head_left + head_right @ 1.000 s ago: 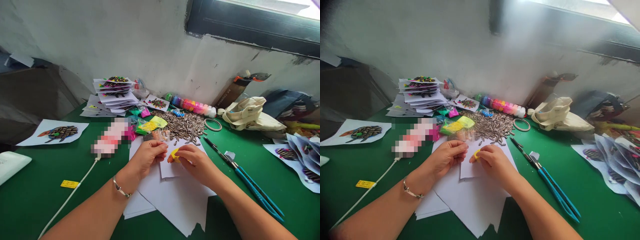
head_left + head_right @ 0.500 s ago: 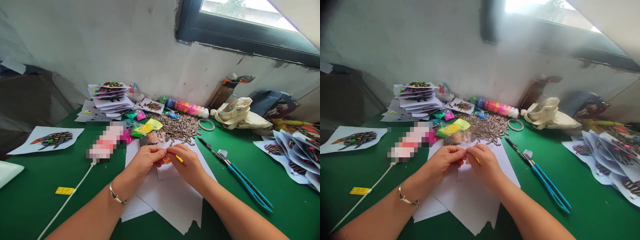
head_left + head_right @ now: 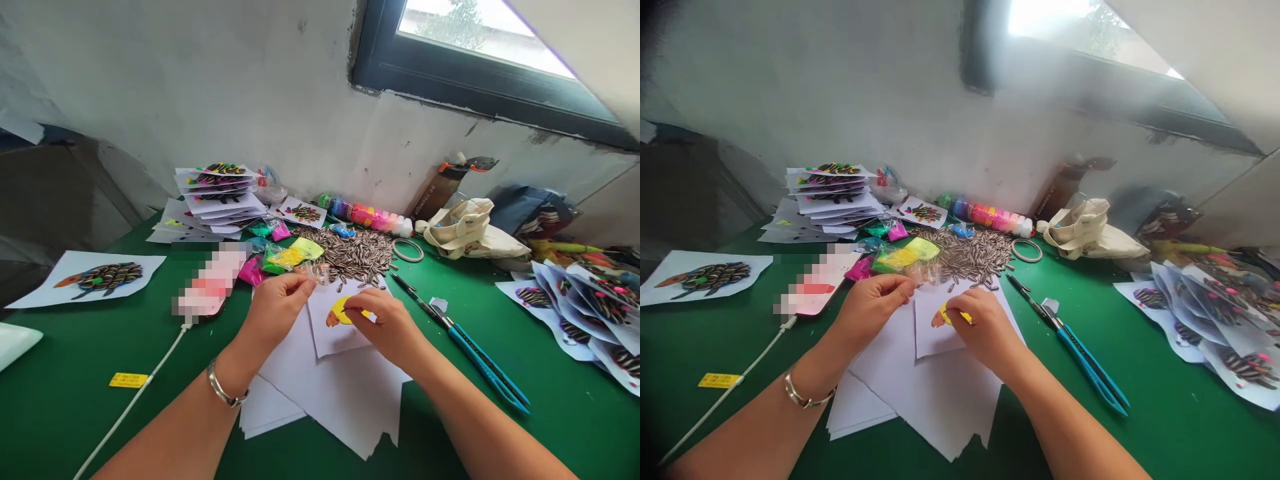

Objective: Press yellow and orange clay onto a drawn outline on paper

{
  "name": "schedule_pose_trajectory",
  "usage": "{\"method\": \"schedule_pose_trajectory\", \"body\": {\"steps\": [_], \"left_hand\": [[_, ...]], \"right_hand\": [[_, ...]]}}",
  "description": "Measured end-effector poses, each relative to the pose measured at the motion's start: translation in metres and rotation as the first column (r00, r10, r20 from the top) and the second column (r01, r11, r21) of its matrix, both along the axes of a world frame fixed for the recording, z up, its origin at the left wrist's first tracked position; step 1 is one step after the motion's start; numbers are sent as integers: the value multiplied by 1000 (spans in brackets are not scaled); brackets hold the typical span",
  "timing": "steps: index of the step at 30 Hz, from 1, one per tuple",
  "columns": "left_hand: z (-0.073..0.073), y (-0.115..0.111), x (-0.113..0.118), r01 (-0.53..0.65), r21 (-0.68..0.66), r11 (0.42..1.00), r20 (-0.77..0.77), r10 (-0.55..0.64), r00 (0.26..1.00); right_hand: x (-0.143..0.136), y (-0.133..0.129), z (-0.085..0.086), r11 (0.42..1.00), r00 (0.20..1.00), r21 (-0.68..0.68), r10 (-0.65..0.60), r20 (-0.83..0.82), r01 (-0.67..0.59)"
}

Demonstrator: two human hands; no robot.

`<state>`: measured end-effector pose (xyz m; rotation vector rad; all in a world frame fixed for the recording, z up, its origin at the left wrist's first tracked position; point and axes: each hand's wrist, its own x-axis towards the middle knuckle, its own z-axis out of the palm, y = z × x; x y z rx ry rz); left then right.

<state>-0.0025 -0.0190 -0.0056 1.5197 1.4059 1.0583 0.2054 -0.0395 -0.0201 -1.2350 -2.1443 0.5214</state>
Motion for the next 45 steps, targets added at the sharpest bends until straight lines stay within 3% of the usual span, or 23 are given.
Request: {"method": "schedule_pose_trajectory", "body": {"steps": [8,14,18,20,26,30,35,39,45], "left_hand": [[-5,1,2,23,27,999,-50,-21,998],[-9,1,1,90,77,993,-210,-72,975],[-14,1,0,176,133,975,-358,-118,926],[-17,1,1,235,112,966,-390,-174,904],[-26,-2,8,375,53,925,-474,-307,825],[-31,-4,12,458,88,885,-562,-336,756],[-36,-7,16,526,131,840,-618,-346,706],[-37,-9,18,576,124,808,-625,-387,678],[-35,-10,19,579,106,809,-623,-400,673]], "right_hand": [[-24,-6,-18,989,967,77,106,232,-127],[-9,-1,-14,983,974,57,165,157,-176],[12,7,-9,991,993,133,-11,117,-5],[22,13,-14,983,978,163,-110,180,80],[37,26,-32,977,942,187,-159,297,106],[34,20,-20,986,960,149,-114,256,77],[24,12,-8,997,971,44,47,234,-58],[23,13,-17,994,958,8,102,269,-108],[24,16,-35,987,928,65,115,354,-147]]}}
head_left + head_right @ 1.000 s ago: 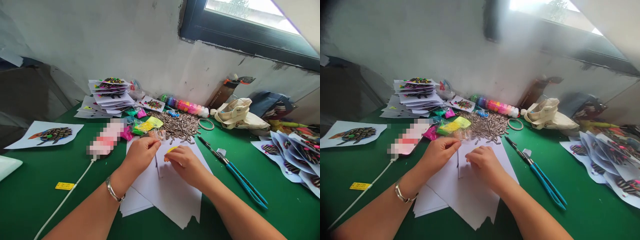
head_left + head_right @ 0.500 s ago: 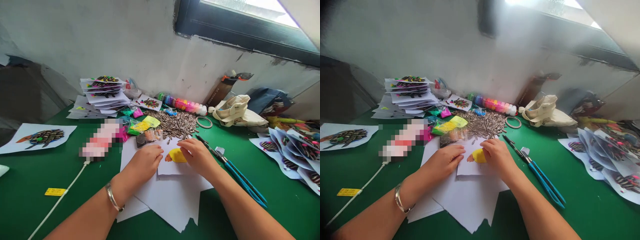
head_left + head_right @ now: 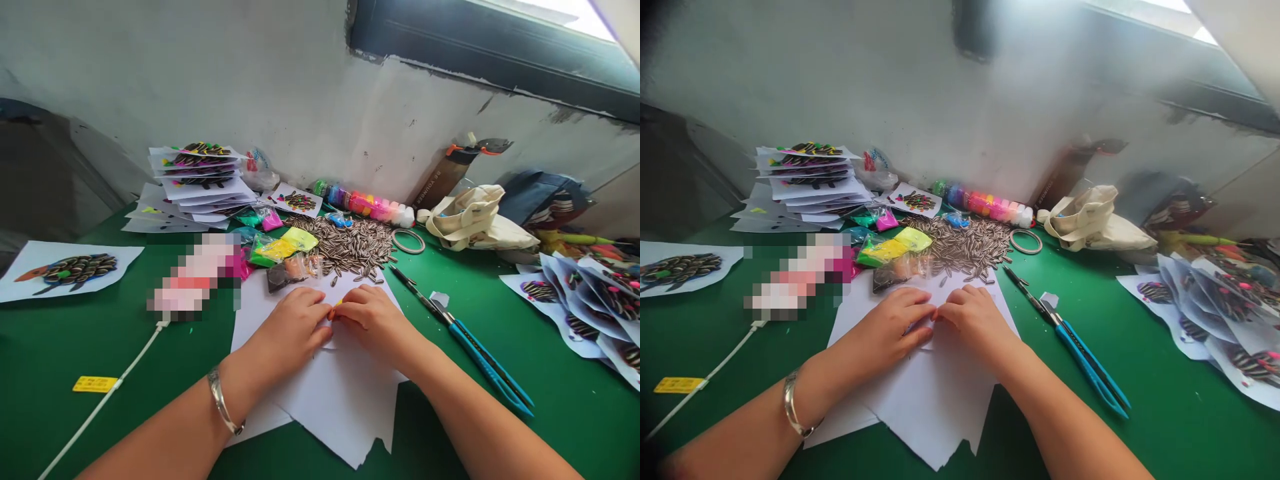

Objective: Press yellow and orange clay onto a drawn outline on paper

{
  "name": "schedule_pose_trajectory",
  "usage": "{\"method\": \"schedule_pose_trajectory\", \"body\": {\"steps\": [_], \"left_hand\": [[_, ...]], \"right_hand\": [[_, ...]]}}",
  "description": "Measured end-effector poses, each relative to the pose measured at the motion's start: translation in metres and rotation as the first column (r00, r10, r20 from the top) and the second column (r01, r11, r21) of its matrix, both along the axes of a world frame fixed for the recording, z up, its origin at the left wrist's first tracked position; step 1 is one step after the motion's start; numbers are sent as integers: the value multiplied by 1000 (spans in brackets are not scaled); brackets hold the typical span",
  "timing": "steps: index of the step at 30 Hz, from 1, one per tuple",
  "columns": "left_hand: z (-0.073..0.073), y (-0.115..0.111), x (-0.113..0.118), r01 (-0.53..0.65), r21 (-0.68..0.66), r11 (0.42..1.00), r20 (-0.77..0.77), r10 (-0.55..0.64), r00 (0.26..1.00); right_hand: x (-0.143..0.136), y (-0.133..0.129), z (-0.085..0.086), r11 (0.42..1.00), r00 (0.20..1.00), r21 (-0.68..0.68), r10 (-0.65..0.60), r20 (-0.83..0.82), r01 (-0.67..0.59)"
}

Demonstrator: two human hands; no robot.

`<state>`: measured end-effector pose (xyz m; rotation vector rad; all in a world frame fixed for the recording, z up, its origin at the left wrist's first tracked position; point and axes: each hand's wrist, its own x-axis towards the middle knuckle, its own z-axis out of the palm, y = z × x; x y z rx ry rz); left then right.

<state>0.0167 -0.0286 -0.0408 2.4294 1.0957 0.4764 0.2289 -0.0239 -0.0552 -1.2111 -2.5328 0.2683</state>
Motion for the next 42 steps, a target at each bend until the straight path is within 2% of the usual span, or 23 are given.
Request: {"method": "schedule_pose_trajectory", "body": {"steps": [11,14,18,21,27,30,32,34,37,42], "left_hand": [[-2,-1,1,6,43,999,-11,-6,1000],[0,0,2,7,23,1000,-18,-7,1000],[0,0,2,10,2,1000,-21,-10,1000],[1,0,1,9,2,1000,-22,-9,1000],[0,-1,2,3,15,1000,-21,-2,1000],[-1,0,3,-1,25,1000,-28,2,1000],[-1,1,3,1,25,1000,-32,0,999],[-1,1,2,4,20,1000,-34,-4,999],[0,0,1,3,12,1000,-31,-3,1000],[0,-2,1,-6,1,1000,-38,6,999]], "right_hand": [[-12,-8,16,989,954,136,8,298,-51],[-8,-7,17,996,973,78,15,232,-34],[2,-2,18,998,1000,-67,-7,16,8],[5,0,16,996,999,-93,-8,-45,4],[0,-2,10,1000,999,0,25,40,-25],[-5,-4,11,996,988,72,31,153,-43],[-6,-5,15,998,981,54,23,193,-34],[-3,-6,21,999,988,-34,36,152,-31],[4,-8,32,982,997,-177,71,-17,-73],[9,-7,40,971,972,-237,-58,-227,3]]}}
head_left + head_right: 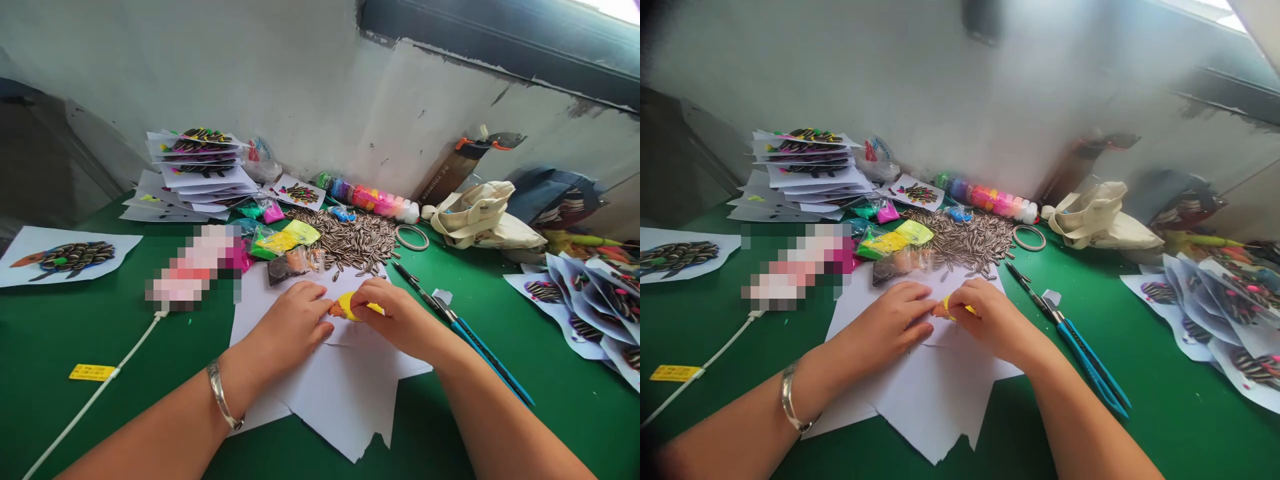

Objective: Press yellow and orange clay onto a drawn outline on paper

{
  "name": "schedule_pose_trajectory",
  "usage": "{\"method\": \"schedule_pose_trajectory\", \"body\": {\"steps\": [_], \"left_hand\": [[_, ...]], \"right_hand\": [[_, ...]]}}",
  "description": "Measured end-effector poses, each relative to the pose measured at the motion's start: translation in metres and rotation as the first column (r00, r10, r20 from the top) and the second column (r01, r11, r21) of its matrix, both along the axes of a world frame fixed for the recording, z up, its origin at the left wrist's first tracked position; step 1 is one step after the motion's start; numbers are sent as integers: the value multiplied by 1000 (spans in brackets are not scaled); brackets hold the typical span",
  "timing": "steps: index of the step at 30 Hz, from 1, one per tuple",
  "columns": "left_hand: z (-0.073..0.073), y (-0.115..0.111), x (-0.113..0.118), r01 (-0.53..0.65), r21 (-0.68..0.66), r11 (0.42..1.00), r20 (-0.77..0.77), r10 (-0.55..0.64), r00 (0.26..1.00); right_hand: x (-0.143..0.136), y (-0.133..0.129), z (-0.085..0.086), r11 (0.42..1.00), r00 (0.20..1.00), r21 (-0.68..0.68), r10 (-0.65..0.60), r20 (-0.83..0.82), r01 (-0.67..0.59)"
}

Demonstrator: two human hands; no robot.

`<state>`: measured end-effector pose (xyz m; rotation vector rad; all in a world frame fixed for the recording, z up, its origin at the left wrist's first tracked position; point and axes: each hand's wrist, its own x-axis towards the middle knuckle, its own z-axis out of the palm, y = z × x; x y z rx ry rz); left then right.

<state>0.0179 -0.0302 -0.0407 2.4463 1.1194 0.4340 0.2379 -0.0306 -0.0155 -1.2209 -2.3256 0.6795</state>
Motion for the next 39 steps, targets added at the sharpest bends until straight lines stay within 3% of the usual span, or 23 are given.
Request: {"method": "schedule_pose_trajectory", "body": {"steps": [5,10,16,18,20,22,25,32,39], "left_hand": [[1,0,0,7,-9,1000,6,-7,1000],[-1,0,0,2,-4,1000,17,-2,1000],[-4,0,0,3,39,999,21,-4,1000],[-4,0,0,2,37,999,24,-2,1000],[-3,0,0,4,30,1000,27,-5,1000],[-3,0,0,6,24,1000,20,-6,1000],[-3,0,0,3,23,1000,17,-3,1000],[-2,1,0,8,9,1000,46,-9,999],[1,1,0,2,11,1000,33,-2,999]], "right_hand": [[-3,6,-14,1000,1000,22,-11,8,10],[-8,5,-26,990,974,125,34,223,-63],[-21,-4,-20,953,868,270,-13,496,-140],[-19,-5,-17,966,910,220,33,414,-135],[-13,-3,-13,988,978,131,57,198,-84],[-7,-1,-9,998,1000,56,5,-10,-4],[-4,2,-7,995,987,17,-96,-127,99],[-10,3,-16,994,990,34,-96,-99,100],[-11,2,-26,986,962,168,-38,271,-9]]}}
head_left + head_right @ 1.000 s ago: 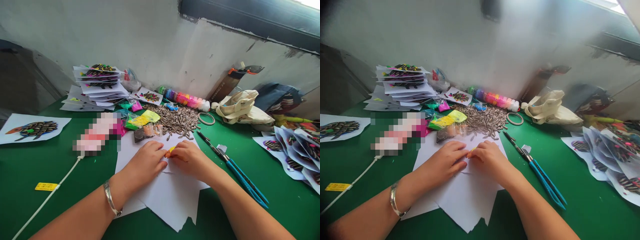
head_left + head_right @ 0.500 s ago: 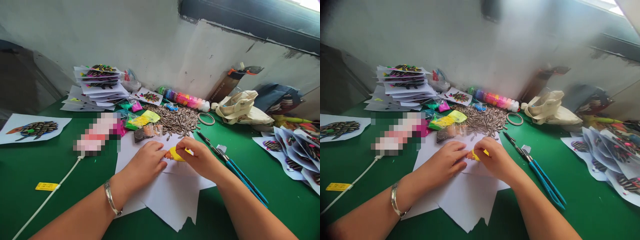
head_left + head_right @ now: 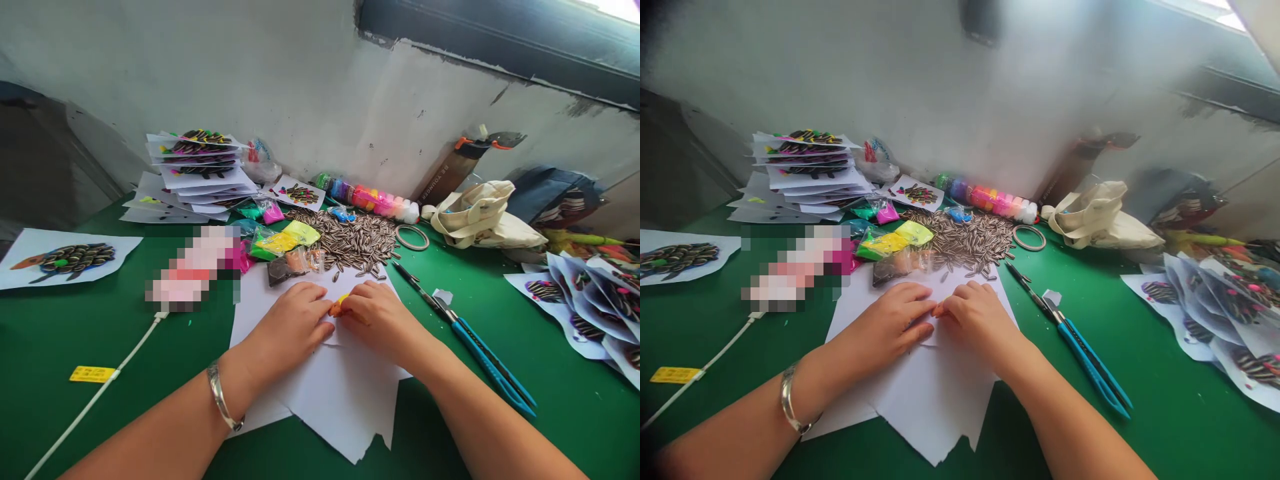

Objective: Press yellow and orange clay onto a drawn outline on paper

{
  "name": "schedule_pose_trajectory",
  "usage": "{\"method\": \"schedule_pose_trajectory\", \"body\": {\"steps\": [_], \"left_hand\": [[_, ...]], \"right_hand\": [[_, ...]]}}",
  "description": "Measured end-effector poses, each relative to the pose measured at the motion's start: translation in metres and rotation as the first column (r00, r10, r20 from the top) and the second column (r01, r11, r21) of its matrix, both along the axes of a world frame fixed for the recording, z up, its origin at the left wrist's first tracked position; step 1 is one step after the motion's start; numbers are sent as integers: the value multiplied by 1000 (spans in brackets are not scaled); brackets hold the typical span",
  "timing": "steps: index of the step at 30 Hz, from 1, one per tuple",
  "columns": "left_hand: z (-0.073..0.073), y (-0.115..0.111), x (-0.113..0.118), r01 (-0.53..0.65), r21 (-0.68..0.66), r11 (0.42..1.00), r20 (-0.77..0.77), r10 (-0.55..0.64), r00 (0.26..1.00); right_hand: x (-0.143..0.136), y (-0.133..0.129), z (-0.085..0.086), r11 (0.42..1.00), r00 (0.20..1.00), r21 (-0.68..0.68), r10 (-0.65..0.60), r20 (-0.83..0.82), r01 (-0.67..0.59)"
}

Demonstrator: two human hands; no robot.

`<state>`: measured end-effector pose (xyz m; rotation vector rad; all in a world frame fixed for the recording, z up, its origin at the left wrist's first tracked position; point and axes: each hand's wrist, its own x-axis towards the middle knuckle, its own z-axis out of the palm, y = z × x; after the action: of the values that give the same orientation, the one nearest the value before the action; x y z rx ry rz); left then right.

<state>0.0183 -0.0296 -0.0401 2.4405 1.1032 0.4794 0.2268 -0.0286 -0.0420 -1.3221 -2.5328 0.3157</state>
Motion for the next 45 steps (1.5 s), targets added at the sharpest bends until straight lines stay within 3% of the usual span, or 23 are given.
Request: {"method": "schedule_pose_trajectory", "body": {"steps": [5,8,11,14,20,26,28,30,34,37,42,45], "left_hand": [[-1,0,1,0,16,1000,-18,0,1000],[-1,0,1,-2,6,1000,-36,2,999],[-2,0,0,3,-6,1000,-30,-4,1000],[-2,0,0,-2,-13,1000,-20,2,1000],[-2,0,1,-3,-7,1000,-16,3,1000],[-1,-1,1,-5,0,1000,-11,5,1000],[-1,-1,1,-6,2,1000,-15,6,1000],[-1,-1,1,-9,3,1000,-18,9,1000],[-3,0,0,-3,7,1000,-29,3,1000],[-4,0,0,-3,9,1000,-25,3,1000],[-3,-1,1,-8,19,1000,-10,8,1000],[-2,-2,0,-8,18,1000,-5,8,1000]], "right_hand": [[-9,-1,-1,992,987,122,11,163,-31],[-7,3,-4,994,998,94,-53,-37,56],[-2,7,-1,984,927,-71,-179,-330,165],[2,7,4,960,873,-211,-258,-415,184],[3,5,0,981,957,-191,-92,-276,39],[1,4,-9,998,998,-29,50,-31,-51],[1,3,-6,996,995,-51,65,-80,-69],[2,2,0,990,973,-124,37,-229,-67],[6,3,11,963,891,-267,-156,-426,41],[8,5,10,960,905,-270,-176,-387,71],[5,5,-7,990,982,-135,10,-187,-36],[3,4,-12,996,994,-79,30,-106,-38]]}}
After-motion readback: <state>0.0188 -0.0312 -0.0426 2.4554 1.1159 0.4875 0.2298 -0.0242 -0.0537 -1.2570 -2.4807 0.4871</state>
